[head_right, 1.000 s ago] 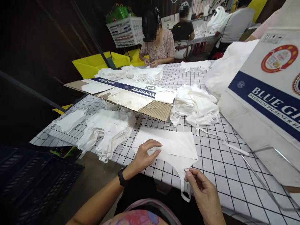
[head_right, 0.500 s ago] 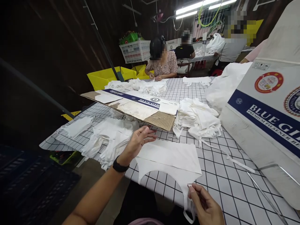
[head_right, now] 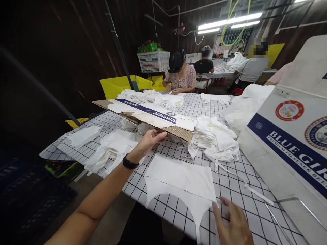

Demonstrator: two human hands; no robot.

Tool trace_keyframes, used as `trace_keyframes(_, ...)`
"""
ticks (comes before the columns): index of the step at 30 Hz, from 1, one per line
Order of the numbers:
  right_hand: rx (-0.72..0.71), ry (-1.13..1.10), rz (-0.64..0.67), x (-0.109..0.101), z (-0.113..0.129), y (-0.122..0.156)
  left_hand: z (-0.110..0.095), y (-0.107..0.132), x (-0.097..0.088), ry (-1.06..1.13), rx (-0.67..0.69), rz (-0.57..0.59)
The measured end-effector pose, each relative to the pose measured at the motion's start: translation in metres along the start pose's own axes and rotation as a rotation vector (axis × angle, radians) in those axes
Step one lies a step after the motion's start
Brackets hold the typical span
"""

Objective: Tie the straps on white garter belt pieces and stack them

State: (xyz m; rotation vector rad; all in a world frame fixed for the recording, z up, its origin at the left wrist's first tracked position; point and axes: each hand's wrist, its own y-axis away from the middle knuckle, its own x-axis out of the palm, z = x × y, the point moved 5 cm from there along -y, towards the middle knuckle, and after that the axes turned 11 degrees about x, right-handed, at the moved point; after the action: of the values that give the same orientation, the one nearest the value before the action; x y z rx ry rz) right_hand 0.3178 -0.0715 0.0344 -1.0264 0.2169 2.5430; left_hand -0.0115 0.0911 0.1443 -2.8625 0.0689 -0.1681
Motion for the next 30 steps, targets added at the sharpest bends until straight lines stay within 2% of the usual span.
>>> trace_keyframes(3,-0.127,0.039,-0.022,-0.003,0.033,-0.03,-0.002,-0.003,-0.002,-0.026,0.031,0.081)
trace_keyframes(5,-0.22,0.021,-0.019,0.004,0.063,-0.056,-0.001,-0.003,-0.006,-0.054,0.027,0.111)
trace_keyframes(9,-0.37,-0.042,0.011,0.036,0.12,-0.119,-0.002,-0.001,-0.015,-0.137,0.025,0.168)
trace_keyframes(11,-0.461,-0.054,0.035,0.055,0.143,-0.149,-0.007,0.0,-0.02,-0.201,0.074,0.213)
trace_keyframes(15,-0.604,-0.067,0.14,0.089,0.169,-0.188,-0.018,0.0,-0.038,-0.412,0.217,0.268)
trace_keyframes(19,-0.801,-0.137,0.187,0.099,0.181,-0.199,-0.014,-0.004,-0.068,-0.626,0.251,0.18)
trace_keyframes(23,-0.929,-0.174,0.138,0.088,0.195,-0.207,-0.01,-0.015,-0.096,-0.711,0.334,0.086)
trace_keyframes(25,-0.972,-0.152,0.125,0.081,0.205,-0.212,-0.007,-0.025,-0.114,-0.732,0.331,0.019)
trace_keyframes(27,-0.96,-0.138,0.098,0.074,0.214,-0.219,-0.001,-0.039,-0.136,-0.739,0.273,-0.068)
trace_keyframes(30,-0.83,-0.206,0.046,0.062,0.223,-0.241,0.005,-0.059,-0.163,-0.742,0.215,-0.187)
